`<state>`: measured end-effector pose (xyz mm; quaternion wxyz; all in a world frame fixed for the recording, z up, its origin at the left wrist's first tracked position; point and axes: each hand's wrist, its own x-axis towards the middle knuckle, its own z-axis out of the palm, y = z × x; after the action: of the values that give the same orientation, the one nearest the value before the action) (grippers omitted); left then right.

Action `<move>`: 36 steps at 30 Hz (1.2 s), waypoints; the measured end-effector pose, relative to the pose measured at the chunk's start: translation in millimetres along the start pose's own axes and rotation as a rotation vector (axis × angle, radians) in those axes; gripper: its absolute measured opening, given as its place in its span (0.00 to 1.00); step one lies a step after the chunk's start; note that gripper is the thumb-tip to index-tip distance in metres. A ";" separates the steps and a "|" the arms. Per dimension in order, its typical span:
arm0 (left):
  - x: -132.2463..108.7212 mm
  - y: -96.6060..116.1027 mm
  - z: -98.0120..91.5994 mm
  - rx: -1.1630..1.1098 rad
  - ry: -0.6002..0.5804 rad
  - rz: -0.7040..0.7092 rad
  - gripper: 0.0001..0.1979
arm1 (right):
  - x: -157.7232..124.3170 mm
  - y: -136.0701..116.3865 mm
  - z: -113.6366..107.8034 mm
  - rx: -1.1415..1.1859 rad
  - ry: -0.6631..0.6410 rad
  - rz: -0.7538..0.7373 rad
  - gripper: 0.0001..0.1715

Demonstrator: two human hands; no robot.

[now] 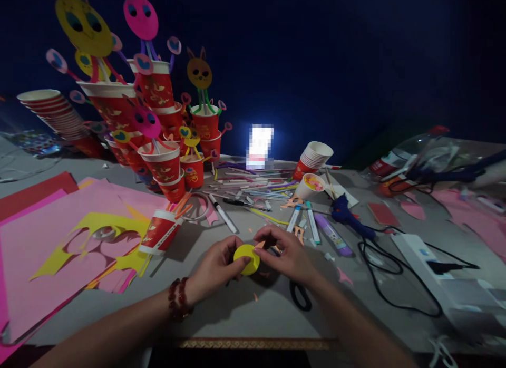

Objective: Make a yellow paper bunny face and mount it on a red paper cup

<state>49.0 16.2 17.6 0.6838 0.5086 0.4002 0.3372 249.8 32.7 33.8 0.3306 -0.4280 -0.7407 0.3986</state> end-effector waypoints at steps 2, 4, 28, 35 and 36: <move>-0.5 0.9 0.2 -0.007 -0.013 0.005 0.20 | 0.6 -1.5 -1.2 0.034 -0.022 0.011 0.08; -0.9 3.0 0.9 -0.020 -0.023 0.008 0.20 | 1.2 -3.6 -2.5 0.067 -0.036 0.024 0.08; 12.5 7.3 -17.7 -0.063 0.291 0.110 0.19 | 3.7 -0.1 1.6 0.077 0.061 0.044 0.08; 18.1 2.5 -23.2 -0.075 0.332 0.114 0.19 | 1.3 -6.3 20.8 -0.526 -0.386 -0.203 0.09; 18.1 1.5 -22.6 -0.076 0.328 0.122 0.19 | 0.6 -6.4 23.3 -0.582 -0.408 -0.193 0.09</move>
<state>37.0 41.9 11.7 0.6065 0.4438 0.4617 0.4713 227.8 24.1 28.6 0.0764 -0.3440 -0.9107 0.2156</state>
